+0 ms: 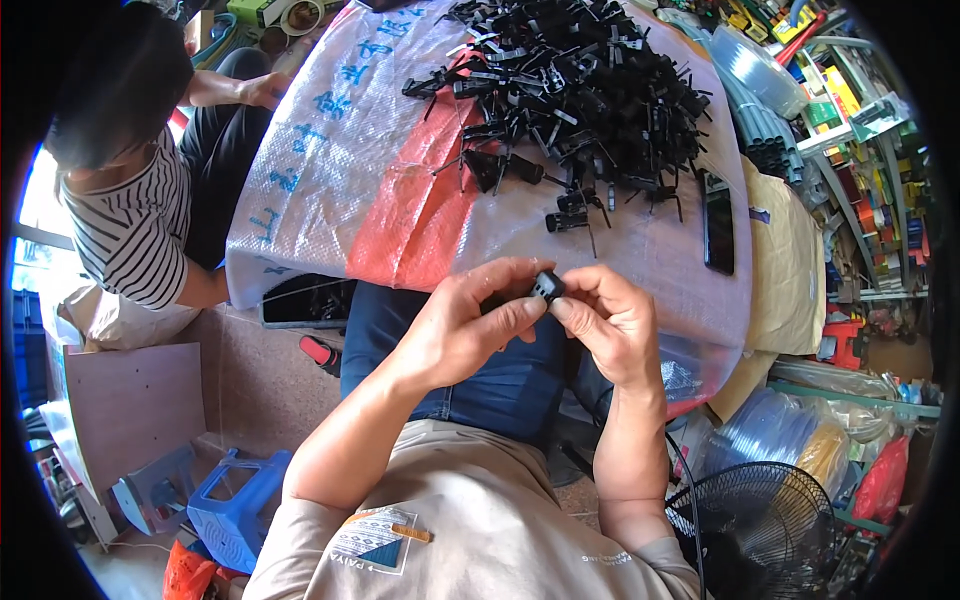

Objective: Assembling small black plastic components by hand on a workbench.

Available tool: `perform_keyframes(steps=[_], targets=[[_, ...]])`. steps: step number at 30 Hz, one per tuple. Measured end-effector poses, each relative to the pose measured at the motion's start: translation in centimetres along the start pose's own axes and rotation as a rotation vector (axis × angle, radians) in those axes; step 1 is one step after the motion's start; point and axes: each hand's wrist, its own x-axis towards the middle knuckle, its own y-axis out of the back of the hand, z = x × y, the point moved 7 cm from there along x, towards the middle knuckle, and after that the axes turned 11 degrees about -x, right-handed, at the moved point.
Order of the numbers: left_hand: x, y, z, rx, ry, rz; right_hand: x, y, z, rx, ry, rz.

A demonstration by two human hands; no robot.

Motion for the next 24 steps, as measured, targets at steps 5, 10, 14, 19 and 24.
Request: perform_keyframes(steps=[5, 10, 14, 19, 24], targets=[[-0.1, -1.0, 1.6, 0.555, -0.415, -0.051, -0.4, 0.1, 0.9, -0.137, -0.123, -0.146], [-0.3, -1.3, 1.3, 0.608, -0.356, -0.072, -0.2, -0.1, 0.5, -0.260, -0.096, -0.176], [0.7, 0.7, -0.8, 0.097, -0.058, -0.011, 1.5, -0.6, -1.2, -0.321, 0.086, -0.218], [1.0, 2.5, -1.5, -0.663, 0.127, 0.055, 5.7, -0.8, -2.1, -1.207, 0.639, 0.025], [1.8, 3.3, -1.2, -0.815, 0.054, 0.119, 6.1, 1.0, -3.5, -1.088, 0.506, 0.162]])
